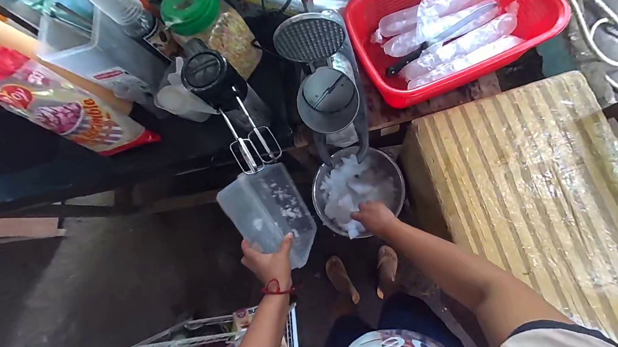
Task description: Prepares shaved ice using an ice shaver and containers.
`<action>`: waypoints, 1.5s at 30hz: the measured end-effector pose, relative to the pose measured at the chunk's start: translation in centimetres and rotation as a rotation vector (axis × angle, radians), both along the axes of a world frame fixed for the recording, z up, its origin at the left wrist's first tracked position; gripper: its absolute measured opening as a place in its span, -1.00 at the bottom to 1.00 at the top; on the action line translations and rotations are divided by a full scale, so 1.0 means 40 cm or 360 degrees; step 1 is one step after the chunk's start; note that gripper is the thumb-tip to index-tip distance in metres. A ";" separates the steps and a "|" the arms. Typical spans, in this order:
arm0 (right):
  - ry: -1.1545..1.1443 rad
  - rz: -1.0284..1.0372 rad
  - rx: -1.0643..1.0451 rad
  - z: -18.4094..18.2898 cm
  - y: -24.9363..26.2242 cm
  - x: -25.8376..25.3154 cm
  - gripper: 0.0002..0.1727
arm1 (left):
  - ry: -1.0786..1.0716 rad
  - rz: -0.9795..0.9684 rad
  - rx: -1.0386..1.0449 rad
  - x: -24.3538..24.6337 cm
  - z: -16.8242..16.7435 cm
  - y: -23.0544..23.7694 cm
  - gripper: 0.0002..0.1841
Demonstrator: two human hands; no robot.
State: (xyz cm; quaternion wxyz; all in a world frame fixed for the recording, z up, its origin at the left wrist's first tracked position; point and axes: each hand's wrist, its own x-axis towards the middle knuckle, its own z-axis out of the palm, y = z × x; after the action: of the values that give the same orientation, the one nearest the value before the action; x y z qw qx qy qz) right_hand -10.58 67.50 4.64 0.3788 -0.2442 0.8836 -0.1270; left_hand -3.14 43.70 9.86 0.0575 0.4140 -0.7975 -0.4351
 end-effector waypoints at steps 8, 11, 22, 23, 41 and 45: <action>-0.0154 -0.0589 0.0048 -0.022 0.078 0.029 -0.40 | 0.0118 0.0437 0.0977 0.078 0.004 -0.121 -0.49; -0.0090 -0.0760 -0.0009 0.047 0.099 0.033 -0.46 | -0.0128 0.0402 0.1170 0.146 0.064 -0.109 -0.55; 0.0422 -0.1500 -0.0802 0.601 0.588 0.274 -0.53 | -0.0170 -0.0740 0.1982 0.178 0.184 0.083 0.05; 0.0549 -0.1559 -0.0788 0.622 0.618 0.305 -0.53 | -0.0197 -0.0842 0.1956 0.149 0.193 0.139 0.10; 0.0754 -0.1023 -0.0113 0.586 0.426 0.332 -0.66 | -0.0420 -0.0623 0.0978 -0.023 -0.131 0.255 -0.51; -0.0727 -0.1481 -0.1116 0.253 0.048 0.270 -0.47 | -0.0554 -0.0362 0.0703 -0.070 -0.277 0.096 -0.53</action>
State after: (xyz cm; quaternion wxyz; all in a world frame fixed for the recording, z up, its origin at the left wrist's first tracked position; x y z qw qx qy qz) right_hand 0.23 69.43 14.74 0.3605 0.0898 0.6998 -0.6102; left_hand -5.95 47.54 -1.23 -0.2205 0.3929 -0.7226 -0.5243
